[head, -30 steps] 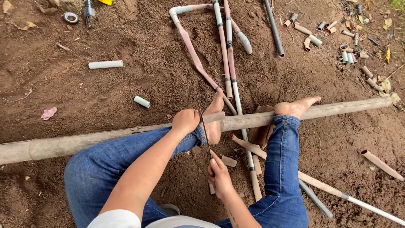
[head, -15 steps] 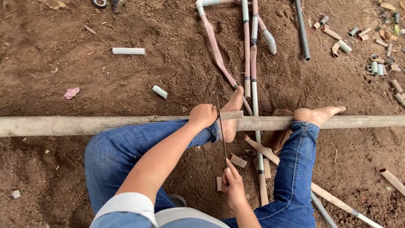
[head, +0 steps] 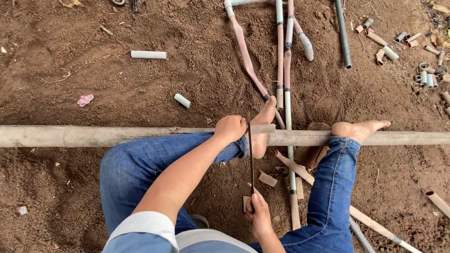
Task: The person sits on the ground and uses a hand saw to cut a long bamboo pole that is held in place between their bare feet. The person saws through the pole, creating a cut section, and continues the cutting process.
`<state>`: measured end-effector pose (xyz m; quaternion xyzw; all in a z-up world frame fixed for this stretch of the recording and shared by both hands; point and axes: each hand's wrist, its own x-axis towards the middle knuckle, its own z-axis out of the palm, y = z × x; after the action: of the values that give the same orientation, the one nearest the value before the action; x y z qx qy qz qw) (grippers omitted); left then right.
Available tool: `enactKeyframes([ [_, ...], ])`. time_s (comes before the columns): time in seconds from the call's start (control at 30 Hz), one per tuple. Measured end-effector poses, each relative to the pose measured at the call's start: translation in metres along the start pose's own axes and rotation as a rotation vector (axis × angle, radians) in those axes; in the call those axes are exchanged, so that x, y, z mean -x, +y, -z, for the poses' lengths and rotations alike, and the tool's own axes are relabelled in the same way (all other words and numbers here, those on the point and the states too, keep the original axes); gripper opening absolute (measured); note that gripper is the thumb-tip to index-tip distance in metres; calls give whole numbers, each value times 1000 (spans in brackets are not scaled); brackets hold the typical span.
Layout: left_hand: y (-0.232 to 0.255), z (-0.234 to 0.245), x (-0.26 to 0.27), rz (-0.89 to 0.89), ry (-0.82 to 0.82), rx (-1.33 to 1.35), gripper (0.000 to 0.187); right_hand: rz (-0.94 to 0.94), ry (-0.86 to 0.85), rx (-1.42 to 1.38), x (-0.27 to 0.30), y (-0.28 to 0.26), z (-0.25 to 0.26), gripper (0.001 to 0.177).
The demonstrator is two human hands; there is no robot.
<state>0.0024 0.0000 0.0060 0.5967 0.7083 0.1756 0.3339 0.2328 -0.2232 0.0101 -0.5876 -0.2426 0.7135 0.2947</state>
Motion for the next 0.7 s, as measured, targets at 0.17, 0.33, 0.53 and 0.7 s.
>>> enactKeyframes([
  [0.17, -2, -6, -4, 17, -34, -22, 46, 30, -8, -18, -23, -31, -18, 48],
  [0.33, -5, -5, -6, -6, -29, -28, 49, 21, -4, -26, -32, -51, -36, 46],
  [0.53, -3, -3, -4, 11, -40, -23, 47, -7, 28, 23, -9, -12, -11, 50],
  [0.7, -3, -1, -2, -15, 7, -3, 45, 22, 26, -20, -19, -28, -16, 45],
])
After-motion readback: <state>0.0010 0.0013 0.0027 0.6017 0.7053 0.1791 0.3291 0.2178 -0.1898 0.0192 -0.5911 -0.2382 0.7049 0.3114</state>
